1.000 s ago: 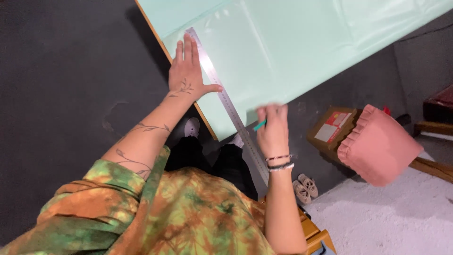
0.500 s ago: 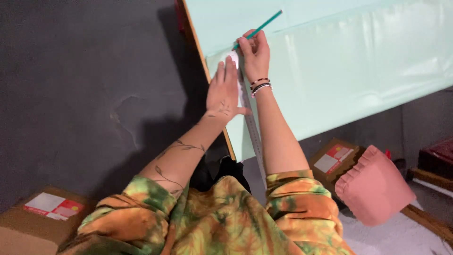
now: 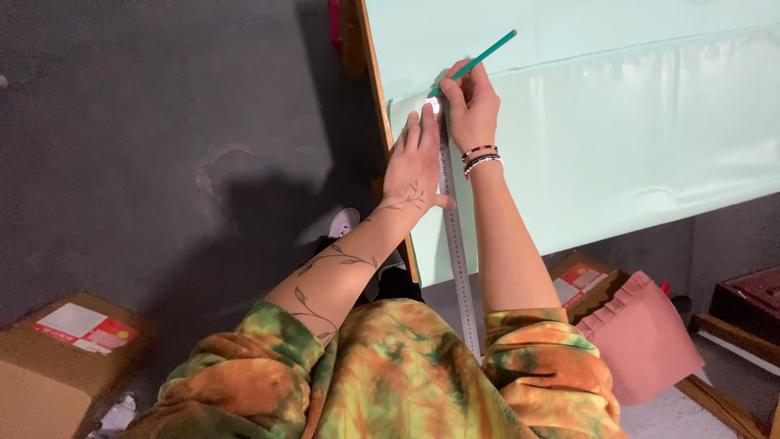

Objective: Measuring, marking, and cutting light green fabric on a workbench using metal rulers, a pencil, and scissors.

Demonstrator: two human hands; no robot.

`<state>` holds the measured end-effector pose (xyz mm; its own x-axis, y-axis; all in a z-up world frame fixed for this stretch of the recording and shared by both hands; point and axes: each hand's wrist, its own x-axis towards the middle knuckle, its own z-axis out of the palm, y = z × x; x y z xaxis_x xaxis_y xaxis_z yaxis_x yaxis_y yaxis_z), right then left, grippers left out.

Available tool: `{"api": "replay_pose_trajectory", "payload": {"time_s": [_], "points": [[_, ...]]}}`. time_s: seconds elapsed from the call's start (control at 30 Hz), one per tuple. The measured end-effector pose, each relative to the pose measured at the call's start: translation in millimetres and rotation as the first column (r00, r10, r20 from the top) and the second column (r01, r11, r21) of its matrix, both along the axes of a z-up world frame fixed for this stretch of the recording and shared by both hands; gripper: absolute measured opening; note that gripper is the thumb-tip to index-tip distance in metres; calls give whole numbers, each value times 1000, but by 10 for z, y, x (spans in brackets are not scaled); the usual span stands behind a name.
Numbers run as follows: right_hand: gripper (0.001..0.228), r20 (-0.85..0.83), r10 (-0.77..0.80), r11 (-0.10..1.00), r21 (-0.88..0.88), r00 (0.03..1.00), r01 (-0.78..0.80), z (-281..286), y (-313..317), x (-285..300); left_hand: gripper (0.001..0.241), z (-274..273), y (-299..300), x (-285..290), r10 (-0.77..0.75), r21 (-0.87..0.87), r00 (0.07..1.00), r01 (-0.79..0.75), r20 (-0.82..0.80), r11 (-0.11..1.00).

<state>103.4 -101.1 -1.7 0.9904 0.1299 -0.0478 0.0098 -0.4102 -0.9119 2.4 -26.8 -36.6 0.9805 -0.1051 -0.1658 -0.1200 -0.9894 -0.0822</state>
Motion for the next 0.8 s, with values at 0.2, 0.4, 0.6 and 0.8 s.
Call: {"api": "replay_pose_trajectory", "payload": {"time_s": [0.2, 0.4, 0.6, 0.8], "points": [[10, 103, 6, 999, -55, 995, 0, -74, 70, -29, 175, 10, -5, 21, -24, 23, 998, 25, -51, 999], [6, 81, -80, 996, -29, 993, 83, -10, 81, -83, 175, 28, -7, 19, -17, 32, 999, 19, -43, 999], [10, 28, -167, 980, 112, 986, 163, -19, 135, -125, 172, 56, 31, 2, -7, 38, 1000, 8, -23, 999], [5, -13, -202, 975, 96, 979, 202, -15, 30, -103, 179, -2, 51, 32, -5, -30, 1000, 5, -16, 1000]]}}
